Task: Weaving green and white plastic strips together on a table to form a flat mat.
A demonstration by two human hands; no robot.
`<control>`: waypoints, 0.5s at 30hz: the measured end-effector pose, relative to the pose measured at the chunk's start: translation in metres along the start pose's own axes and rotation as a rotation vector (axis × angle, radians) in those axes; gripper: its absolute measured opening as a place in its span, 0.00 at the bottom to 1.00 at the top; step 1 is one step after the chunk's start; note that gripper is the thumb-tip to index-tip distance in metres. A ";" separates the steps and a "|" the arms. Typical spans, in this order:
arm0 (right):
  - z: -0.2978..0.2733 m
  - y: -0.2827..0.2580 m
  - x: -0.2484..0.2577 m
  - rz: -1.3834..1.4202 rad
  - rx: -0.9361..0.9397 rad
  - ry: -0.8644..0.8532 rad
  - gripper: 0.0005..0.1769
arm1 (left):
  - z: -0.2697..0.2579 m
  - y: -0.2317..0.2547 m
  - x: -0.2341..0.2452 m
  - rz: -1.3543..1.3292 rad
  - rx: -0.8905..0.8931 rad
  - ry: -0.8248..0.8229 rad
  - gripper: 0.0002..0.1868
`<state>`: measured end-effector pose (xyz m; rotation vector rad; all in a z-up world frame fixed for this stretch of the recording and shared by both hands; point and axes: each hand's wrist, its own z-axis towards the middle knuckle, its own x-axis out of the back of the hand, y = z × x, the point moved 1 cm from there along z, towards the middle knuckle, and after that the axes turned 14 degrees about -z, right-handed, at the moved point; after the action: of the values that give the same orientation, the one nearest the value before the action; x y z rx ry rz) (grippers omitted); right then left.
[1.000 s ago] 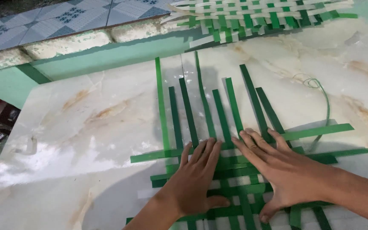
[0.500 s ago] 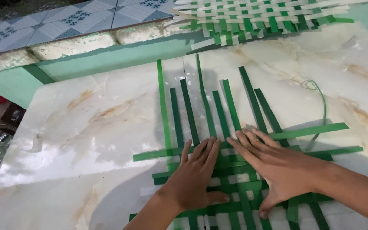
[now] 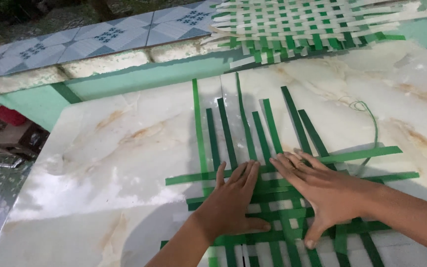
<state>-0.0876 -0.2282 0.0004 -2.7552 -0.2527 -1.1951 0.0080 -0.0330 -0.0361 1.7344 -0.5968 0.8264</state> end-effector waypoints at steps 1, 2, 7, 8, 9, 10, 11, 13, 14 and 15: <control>-0.001 -0.001 0.001 -0.006 0.001 0.002 0.87 | -0.002 0.000 0.001 0.001 0.002 0.006 0.64; -0.003 -0.002 0.002 0.000 -0.010 -0.002 0.87 | -0.002 0.000 0.002 -0.005 -0.012 0.026 0.64; -0.009 -0.003 -0.001 0.041 -0.022 0.051 0.89 | -0.010 -0.001 0.004 -0.021 -0.086 0.102 0.63; -0.010 -0.002 -0.001 0.044 -0.026 0.073 0.89 | -0.012 0.001 0.006 -0.038 -0.087 0.116 0.61; -0.012 -0.001 -0.002 0.048 -0.031 0.095 0.89 | -0.014 0.002 0.007 -0.055 -0.089 0.130 0.60; -0.017 0.000 0.001 0.048 -0.034 0.099 0.89 | -0.018 0.005 0.009 -0.051 -0.091 0.130 0.60; -0.023 0.002 0.002 0.122 -0.110 0.090 0.86 | -0.021 0.007 0.012 -0.054 -0.088 0.153 0.58; -0.032 0.007 -0.001 0.199 -0.186 0.080 0.84 | -0.031 0.010 0.016 -0.058 -0.084 0.174 0.57; -0.037 0.012 -0.004 0.215 -0.258 0.151 0.88 | -0.037 0.010 0.019 -0.020 -0.073 0.225 0.57; -0.041 0.017 -0.008 0.231 -0.329 0.223 0.94 | -0.043 0.011 0.022 0.018 -0.062 0.276 0.57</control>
<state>-0.1185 -0.2534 0.0220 -2.7727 0.3031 -1.5798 0.0038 0.0052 -0.0049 1.5270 -0.4476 1.0279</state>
